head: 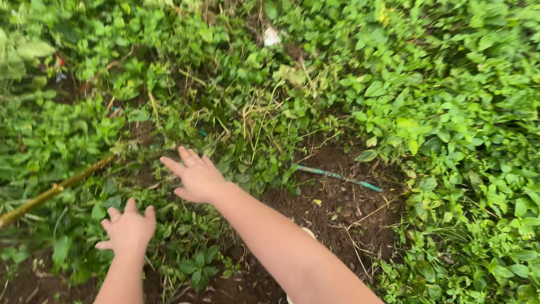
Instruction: The person weeds the ground by pulling up weeds and plants from the soil by hand.
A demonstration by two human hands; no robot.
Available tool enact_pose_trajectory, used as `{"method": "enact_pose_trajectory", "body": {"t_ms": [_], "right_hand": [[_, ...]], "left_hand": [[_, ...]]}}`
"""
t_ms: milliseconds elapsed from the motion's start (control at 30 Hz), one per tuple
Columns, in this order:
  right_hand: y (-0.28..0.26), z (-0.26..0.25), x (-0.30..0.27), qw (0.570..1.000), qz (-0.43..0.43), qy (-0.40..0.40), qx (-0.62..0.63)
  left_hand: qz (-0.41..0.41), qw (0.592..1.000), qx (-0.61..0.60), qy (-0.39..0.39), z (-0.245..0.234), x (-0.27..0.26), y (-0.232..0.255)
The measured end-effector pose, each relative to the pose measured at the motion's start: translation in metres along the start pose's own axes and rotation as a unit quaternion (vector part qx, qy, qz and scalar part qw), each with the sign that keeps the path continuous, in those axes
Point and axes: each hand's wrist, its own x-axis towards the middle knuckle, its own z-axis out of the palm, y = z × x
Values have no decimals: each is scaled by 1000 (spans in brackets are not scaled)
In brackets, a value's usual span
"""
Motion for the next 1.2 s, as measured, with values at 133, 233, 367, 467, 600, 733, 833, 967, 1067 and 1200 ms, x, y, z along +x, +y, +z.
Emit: {"method": "enact_pose_trajectory", "body": {"t_ms": [133,233,367,467,600,733,833,967,1067,1200], "right_hand": [[21,28,-10,1000,-4,10,12],[27,46,-9,999,-9,39,22],[51,69,-4,998,9,22,57],[78,94,9,996,16,13,88],[112,118,12,992,8,14,126],[142,137,13,985,30,-56,160],[162,160,20,978,7,-94,185],[177,190,36,974,-7,-121,191],[189,206,42,975,-15,-126,181],[189,216,50,977,-15,-133,163]], "left_hand": [[28,999,11,27,50,0,-10],[74,996,5,50,73,1,-16],[105,993,-9,54,94,6,-20],[129,990,-25,49,115,12,-22],[193,979,-31,55,146,20,-22],[223,970,-63,77,179,32,-21],[255,960,-67,93,199,45,-20],[306,937,-95,138,216,64,-21],[331,921,-114,172,230,76,-18],[341,907,-132,209,243,85,-21]]}}
